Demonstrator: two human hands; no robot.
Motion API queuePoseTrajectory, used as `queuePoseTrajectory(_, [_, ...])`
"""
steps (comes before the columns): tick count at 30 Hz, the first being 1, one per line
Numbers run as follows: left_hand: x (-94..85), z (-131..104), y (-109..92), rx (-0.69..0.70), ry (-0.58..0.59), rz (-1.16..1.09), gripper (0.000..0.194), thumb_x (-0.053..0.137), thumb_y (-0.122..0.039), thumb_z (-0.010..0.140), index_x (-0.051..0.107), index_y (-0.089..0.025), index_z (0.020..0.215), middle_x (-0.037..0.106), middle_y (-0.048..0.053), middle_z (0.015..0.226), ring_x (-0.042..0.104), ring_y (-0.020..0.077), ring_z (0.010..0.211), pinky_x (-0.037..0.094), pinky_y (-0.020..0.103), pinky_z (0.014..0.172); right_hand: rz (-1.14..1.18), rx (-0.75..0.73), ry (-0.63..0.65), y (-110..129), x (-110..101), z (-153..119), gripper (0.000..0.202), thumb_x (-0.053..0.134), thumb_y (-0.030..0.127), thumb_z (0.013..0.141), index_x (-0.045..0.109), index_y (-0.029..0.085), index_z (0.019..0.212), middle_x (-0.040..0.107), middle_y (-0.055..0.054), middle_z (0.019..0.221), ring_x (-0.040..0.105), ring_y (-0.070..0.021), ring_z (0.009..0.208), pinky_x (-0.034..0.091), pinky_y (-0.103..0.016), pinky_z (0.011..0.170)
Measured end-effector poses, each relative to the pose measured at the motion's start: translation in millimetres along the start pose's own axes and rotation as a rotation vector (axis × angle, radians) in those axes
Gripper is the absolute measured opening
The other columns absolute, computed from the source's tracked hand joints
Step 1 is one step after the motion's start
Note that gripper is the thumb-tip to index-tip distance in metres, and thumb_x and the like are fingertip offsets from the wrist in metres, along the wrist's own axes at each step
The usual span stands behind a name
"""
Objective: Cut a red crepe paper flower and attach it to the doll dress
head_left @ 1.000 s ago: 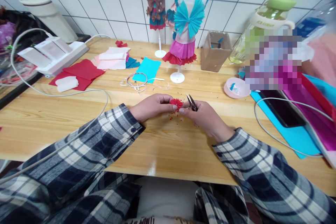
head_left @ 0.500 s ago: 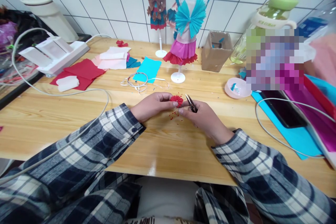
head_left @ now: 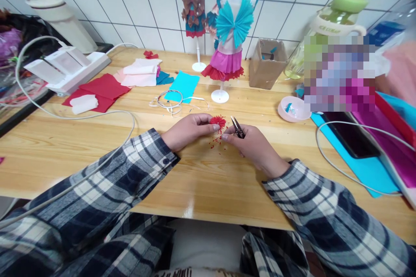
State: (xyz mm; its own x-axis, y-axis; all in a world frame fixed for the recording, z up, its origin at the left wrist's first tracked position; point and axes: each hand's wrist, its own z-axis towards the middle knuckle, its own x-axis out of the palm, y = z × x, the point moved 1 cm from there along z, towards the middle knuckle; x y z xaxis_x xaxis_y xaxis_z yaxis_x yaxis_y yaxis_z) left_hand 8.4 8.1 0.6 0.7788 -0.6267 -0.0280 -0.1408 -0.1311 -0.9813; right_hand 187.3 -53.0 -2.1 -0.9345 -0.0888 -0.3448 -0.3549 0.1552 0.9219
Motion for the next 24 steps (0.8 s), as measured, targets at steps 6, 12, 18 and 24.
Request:
queuePoseTrajectory(6, [-0.6, -2.0, -2.8, -0.051, 0.054, -0.001, 0.026, 0.066, -0.037, 0.076, 0.064, -0.013, 0.088, 0.065, 0.003, 0.084, 0.057, 0.0143, 0.075, 0.044, 0.03, 0.075, 0.108, 0.009, -0.086, 2.8, -4.6, -0.2, 0.038, 0.051, 0.051, 0.083, 0.064, 0.016, 0.082, 0.038, 0.006, 0.049, 0.033, -0.0081, 0.043, 0.03, -0.023, 0.045])
queuePoseTrajectory(12, [0.2, -4.0, -8.8, -0.024, 0.151, 0.117, 0.023, 0.064, -0.034, 0.078, 0.064, -0.012, 0.085, 0.063, 0.002, 0.081, 0.055, 0.014, 0.075, 0.042, 0.028, 0.074, 0.137, -0.04, -0.04, 2.2, -0.6, -0.6, 0.033, 0.066, 0.045, 0.073, 0.065, 0.016, 0.087, 0.047, 0.006, 0.056, 0.034, -0.0066, 0.046, 0.029, -0.022, 0.046])
queuePoseTrajectory(18, [0.8, -5.0, -9.1, -0.036, 0.172, 0.043, 0.026, 0.065, -0.032, 0.077, 0.065, -0.011, 0.092, 0.065, 0.005, 0.088, 0.058, 0.0159, 0.079, 0.043, 0.029, 0.076, 0.11, -0.03, -0.095, 1.0, -0.9, 0.0, 0.033, 0.067, 0.045, 0.072, 0.064, 0.015, 0.084, 0.046, 0.005, 0.056, 0.036, -0.007, 0.047, 0.028, -0.022, 0.045])
queuePoseTrajectory(24, [4.0, -5.0, -10.5, -0.033, 0.123, 0.078, 0.029, 0.067, -0.038, 0.076, 0.066, -0.011, 0.087, 0.065, 0.004, 0.084, 0.058, 0.0155, 0.077, 0.044, 0.029, 0.075, 0.092, -0.059, -0.115, 4.8, 0.9, -1.3, 0.029, 0.067, 0.042, 0.072, 0.064, 0.015, 0.082, 0.048, 0.005, 0.056, 0.037, -0.0074, 0.048, 0.031, -0.022, 0.047])
